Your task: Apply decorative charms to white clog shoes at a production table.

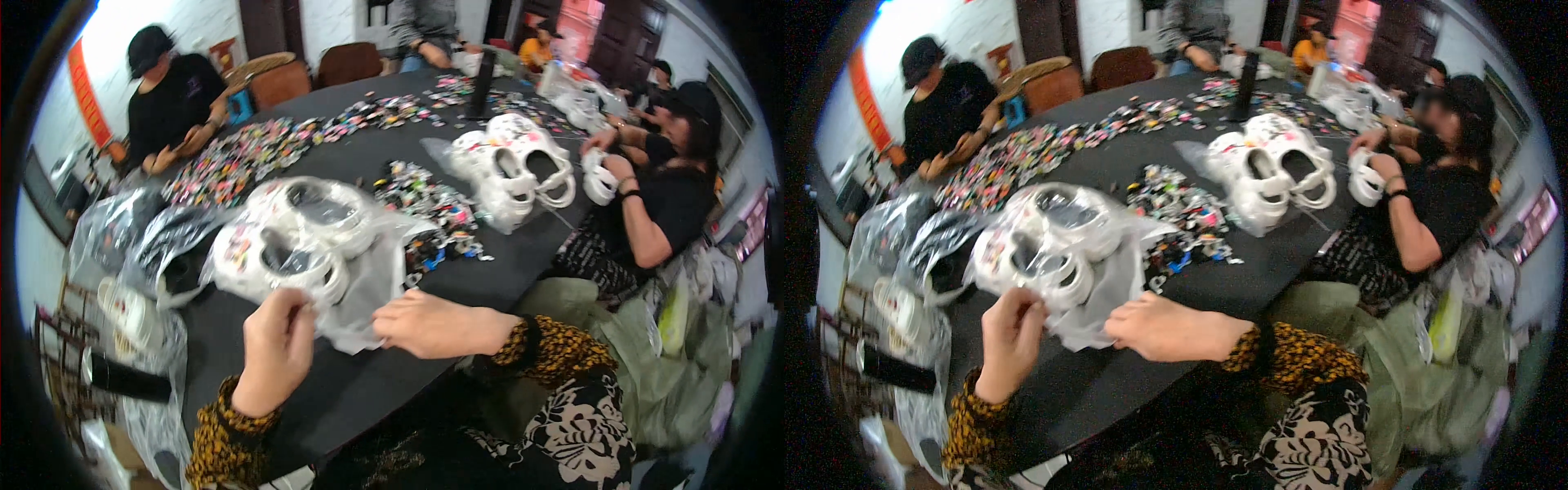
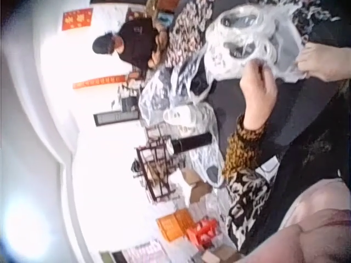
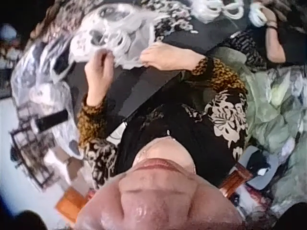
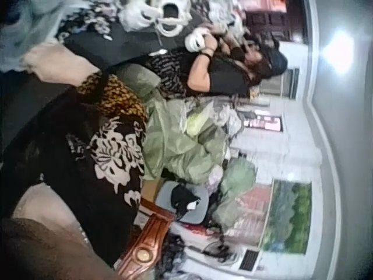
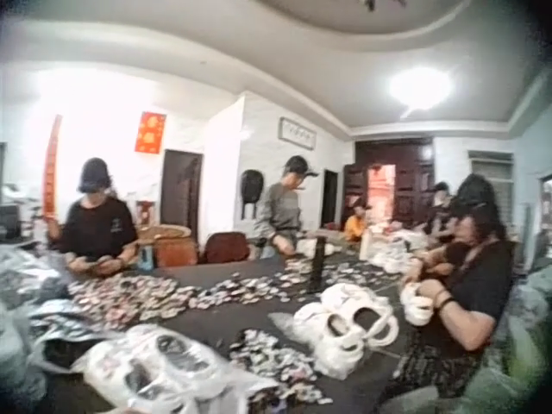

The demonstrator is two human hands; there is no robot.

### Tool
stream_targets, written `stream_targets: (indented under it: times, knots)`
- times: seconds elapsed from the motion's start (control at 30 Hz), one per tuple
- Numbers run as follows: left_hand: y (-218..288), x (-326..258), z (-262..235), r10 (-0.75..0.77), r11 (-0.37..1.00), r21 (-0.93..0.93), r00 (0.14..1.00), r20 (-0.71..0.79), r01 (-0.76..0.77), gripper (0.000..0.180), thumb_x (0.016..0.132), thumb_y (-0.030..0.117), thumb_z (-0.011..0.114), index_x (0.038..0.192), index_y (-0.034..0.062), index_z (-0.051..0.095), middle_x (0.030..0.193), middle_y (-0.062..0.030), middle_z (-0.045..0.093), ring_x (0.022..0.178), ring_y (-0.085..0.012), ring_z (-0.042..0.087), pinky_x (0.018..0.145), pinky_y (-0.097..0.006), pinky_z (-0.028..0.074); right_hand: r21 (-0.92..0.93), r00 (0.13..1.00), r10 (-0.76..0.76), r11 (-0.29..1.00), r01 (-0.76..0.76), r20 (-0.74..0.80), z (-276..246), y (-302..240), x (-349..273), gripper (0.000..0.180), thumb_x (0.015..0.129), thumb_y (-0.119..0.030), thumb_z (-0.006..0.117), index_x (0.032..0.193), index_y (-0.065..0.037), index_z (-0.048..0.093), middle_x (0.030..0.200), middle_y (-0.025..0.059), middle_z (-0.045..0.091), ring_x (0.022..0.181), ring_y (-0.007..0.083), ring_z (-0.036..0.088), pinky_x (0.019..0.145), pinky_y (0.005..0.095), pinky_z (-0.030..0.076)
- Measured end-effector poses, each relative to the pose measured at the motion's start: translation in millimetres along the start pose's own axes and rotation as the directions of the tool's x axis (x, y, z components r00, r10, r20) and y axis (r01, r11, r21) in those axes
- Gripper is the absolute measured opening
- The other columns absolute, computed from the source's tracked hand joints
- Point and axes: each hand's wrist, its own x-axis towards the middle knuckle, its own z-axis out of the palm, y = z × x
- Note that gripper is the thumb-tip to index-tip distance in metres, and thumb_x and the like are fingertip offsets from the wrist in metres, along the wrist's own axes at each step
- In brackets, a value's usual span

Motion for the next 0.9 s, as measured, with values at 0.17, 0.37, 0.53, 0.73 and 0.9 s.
stream_targets:
  times: [0.17,0.37,0.53,0.73,0.9]
  knots:
    - [1.8,-5.5,-6.2,0.087,0.996,0.003,0.996,-0.032,-0.087,0.008,0.083,-0.006,0.057,0.089,-0.0023,0.054,0.070,-0.0144,0.055,0.056,-0.0237,0.055,0.054,-0.031,0.044,0.100,0.999,-0.037,0.994,0.038,-0.019,11.2,6.0,8.7,0.010,0.091,-0.016,0.055,0.094,-0.006,0.054,0.090,0.0098,0.061,0.091,0.0274,0.059,0.080,0.0369,0.041]
    - [6.2,-8.6,-16.4,0.098,0.995,0.023,0.995,0.001,-0.098,0.003,0.087,-0.003,0.054,0.089,-0.0030,0.055,0.070,-0.0060,0.056,0.061,-0.0094,0.051,0.057,-0.024,0.042,0.211,0.989,0.012,0.977,-0.042,0.146,-1.4,8.9,14.2,0.009,0.089,-0.011,0.053,0.094,-0.004,0.054,0.089,0.0145,0.062,0.087,0.0342,0.061,0.075,0.0441,0.046]
    - [7.9,-13.4,-17.8,0.200,0.971,0.128,0.979,0.045,-0.204,0.012,0.079,-0.009,0.057,0.088,-0.0022,0.053,0.072,-0.0152,0.051,0.054,-0.0290,0.052,0.051,-0.032,0.041,0.038,0.990,0.121,0.992,-0.119,-0.070,-33.9,1.7,33.9,0.011,0.083,-0.005,0.053,0.093,-0.001,0.055,0.090,0.0173,0.063,0.087,0.0361,0.062,0.076,0.0456,0.048]
    - [10.5,-17.3,-12.0,0.166,0.983,0.079,0.986,0.018,-0.166,0.005,0.084,-0.005,0.055,0.087,-0.0025,0.054,0.071,-0.0102,0.054,0.060,-0.0142,0.051,0.057,-0.026,0.042,-0.009,0.961,0.050,0.998,-0.055,-0.271,-17.3,-4.4,65.9,0.023,0.079,-0.003,0.053,0.099,0.008,0.056,0.097,0.0253,0.061,0.096,0.0386,0.059,0.088,0.0452,0.046]
    - [12.3,-20.5,-12.8,0.218,0.973,0.071,0.976,0.026,-0.219,0.014,0.078,-0.010,0.056,0.090,-0.0028,0.053,0.074,-0.0170,0.053,0.060,-0.0311,0.054,0.054,-0.034,0.044,-0.214,0.906,-0.091,0.977,0.000,-0.413,2.9,23.0,102.3,0.043,0.086,-0.013,0.059,0.120,0.011,0.050,0.118,0.0320,0.054,0.110,0.0420,0.054,0.095,0.0439,0.043]
